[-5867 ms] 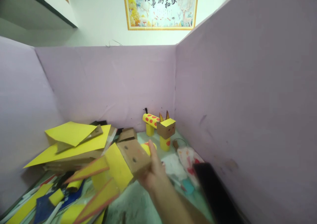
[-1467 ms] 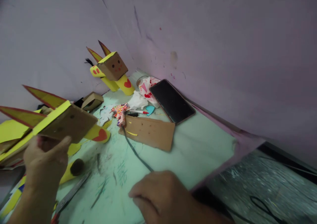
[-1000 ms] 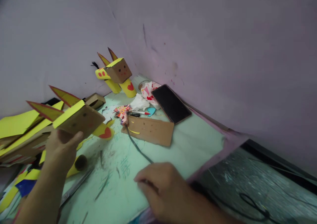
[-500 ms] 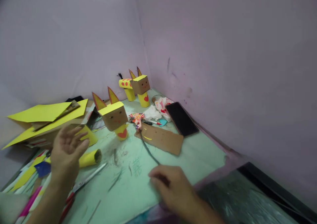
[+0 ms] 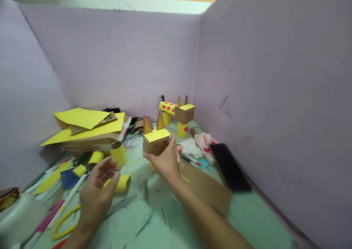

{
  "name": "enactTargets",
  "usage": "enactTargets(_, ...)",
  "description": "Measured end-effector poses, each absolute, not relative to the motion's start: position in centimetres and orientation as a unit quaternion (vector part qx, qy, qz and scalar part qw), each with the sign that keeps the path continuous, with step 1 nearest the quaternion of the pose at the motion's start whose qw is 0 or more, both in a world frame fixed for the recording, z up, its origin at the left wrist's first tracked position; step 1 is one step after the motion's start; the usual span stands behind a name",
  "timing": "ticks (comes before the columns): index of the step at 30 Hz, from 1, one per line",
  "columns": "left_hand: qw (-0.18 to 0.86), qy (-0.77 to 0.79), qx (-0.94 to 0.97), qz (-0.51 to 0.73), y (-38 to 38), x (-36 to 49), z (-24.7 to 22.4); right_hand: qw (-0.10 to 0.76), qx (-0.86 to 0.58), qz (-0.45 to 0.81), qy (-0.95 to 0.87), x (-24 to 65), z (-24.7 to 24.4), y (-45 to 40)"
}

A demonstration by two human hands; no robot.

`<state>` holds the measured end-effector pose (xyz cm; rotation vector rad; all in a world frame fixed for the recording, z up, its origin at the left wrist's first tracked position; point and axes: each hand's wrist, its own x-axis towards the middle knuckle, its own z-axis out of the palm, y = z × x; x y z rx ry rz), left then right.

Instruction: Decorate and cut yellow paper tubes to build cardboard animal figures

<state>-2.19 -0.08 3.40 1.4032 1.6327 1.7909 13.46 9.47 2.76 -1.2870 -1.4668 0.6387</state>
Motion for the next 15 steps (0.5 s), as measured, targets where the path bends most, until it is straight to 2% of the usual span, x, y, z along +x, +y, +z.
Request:
enactTargets(4, 0.083, 0.633, 0.455, 0.620, -0.7, -4.5, 4.6, 0.544, -0.512, 0.313, -0.586, 13.4, 2.4, 10.0)
enactTargets(7, 0.032, 0.706, 0.439, 0.554, -0.9, -7.1, 5.1, 0.575, -0.424, 0.431, -0.551, 14.6, 3.0, 9.7)
enactTargets(10, 0.027, 0.710, 0.560, 0.427, -1.1, -9.4, 5.0, 0.537, -0.332, 0.545, -0.552, 16.3, 3.4, 9.1)
enactTargets(13, 0.058, 0.639, 0.719, 0.265, -1.2, -10.3, 4.4, 0.510, -0.307, 0.580, -0.556, 17.4, 3.2, 8.9)
enactTargets(15, 0.070, 0.643, 0.743, 0.174, -1.1, -10.0, 3.7, 0.501, -0.309, 0.596, -0.547, 17.7, 2.7, 9.1)
